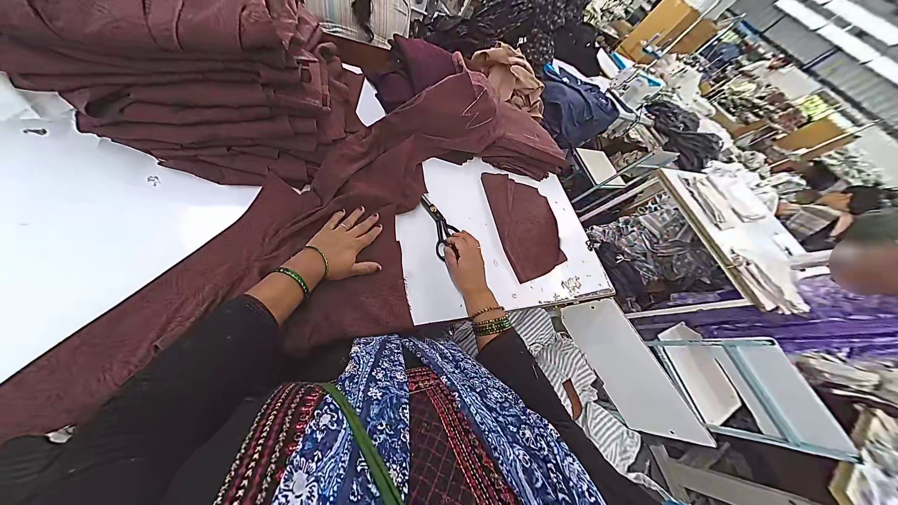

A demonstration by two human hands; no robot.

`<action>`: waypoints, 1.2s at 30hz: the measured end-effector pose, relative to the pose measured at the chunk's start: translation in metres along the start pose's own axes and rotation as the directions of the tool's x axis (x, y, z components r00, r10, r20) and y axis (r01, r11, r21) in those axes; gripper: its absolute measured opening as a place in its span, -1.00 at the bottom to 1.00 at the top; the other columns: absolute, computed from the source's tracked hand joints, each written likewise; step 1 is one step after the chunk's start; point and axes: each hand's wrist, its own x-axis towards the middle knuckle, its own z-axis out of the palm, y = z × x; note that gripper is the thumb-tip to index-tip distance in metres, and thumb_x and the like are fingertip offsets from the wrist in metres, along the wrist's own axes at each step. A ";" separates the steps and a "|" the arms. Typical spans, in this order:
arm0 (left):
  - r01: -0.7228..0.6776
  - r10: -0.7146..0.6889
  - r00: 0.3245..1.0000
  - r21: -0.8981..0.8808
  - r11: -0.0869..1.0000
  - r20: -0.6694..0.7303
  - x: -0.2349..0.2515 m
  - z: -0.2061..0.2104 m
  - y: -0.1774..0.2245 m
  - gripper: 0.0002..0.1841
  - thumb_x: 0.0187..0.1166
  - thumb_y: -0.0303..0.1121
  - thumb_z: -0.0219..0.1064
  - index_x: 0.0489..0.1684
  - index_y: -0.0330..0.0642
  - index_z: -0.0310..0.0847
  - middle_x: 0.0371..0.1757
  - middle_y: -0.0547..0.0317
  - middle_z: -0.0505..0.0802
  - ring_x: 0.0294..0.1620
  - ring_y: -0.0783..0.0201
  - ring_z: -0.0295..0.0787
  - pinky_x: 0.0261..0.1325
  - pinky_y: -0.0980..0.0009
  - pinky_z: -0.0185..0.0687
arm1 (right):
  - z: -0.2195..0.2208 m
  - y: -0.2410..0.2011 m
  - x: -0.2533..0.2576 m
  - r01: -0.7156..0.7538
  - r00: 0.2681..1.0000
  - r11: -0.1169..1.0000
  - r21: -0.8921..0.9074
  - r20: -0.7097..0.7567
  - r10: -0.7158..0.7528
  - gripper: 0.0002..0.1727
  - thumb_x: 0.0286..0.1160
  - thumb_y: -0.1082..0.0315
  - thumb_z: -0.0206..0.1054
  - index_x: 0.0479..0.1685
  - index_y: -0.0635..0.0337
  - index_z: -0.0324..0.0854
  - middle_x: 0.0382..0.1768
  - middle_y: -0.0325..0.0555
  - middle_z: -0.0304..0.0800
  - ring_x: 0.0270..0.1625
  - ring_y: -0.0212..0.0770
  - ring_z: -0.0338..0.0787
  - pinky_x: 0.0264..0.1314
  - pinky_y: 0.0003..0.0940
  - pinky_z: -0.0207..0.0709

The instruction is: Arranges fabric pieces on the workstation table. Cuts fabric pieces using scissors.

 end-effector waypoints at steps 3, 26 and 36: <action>-0.127 0.130 0.987 -0.044 0.991 0.091 -0.018 0.001 0.016 -0.10 0.67 0.30 0.09 0.91 -0.10 0.03 0.94 0.05 0.06 0.97 -0.07 -0.31 0.87 -0.21 -0.50 | 0.004 -0.001 -0.006 0.050 0.994 0.998 -0.046 -0.097 -0.055 -0.67 0.64 0.41 0.20 0.17 0.41 0.76 0.35 0.34 0.70 0.55 0.30 0.58 0.64 0.12 0.37; -0.013 0.012 1.000 -0.048 0.999 -0.008 -0.036 0.005 0.012 0.21 0.23 0.59 0.25 0.89 -0.04 0.09 0.93 0.08 0.14 0.94 -0.09 -0.15 0.82 -0.31 -0.35 | -0.066 -0.030 -0.083 -0.555 0.764 0.777 0.298 0.553 0.333 -0.72 0.54 0.47 0.34 0.11 0.43 0.47 -0.44 -0.21 0.57 -0.50 -0.43 0.59 -0.34 -0.51 0.56; 0.086 -0.072 0.988 -0.103 0.991 0.140 -0.002 -0.014 0.027 0.29 0.23 0.59 0.30 0.97 0.05 -0.22 0.98 0.14 -0.16 0.97 -0.07 -0.44 0.74 -0.49 -0.64 | -0.082 -0.041 -0.188 -0.618 0.519 0.730 0.291 0.849 0.100 0.13 -0.14 -0.76 0.29 0.11 0.15 0.42 -0.28 -0.53 0.57 -0.27 -0.73 0.56 -0.15 -0.71 0.49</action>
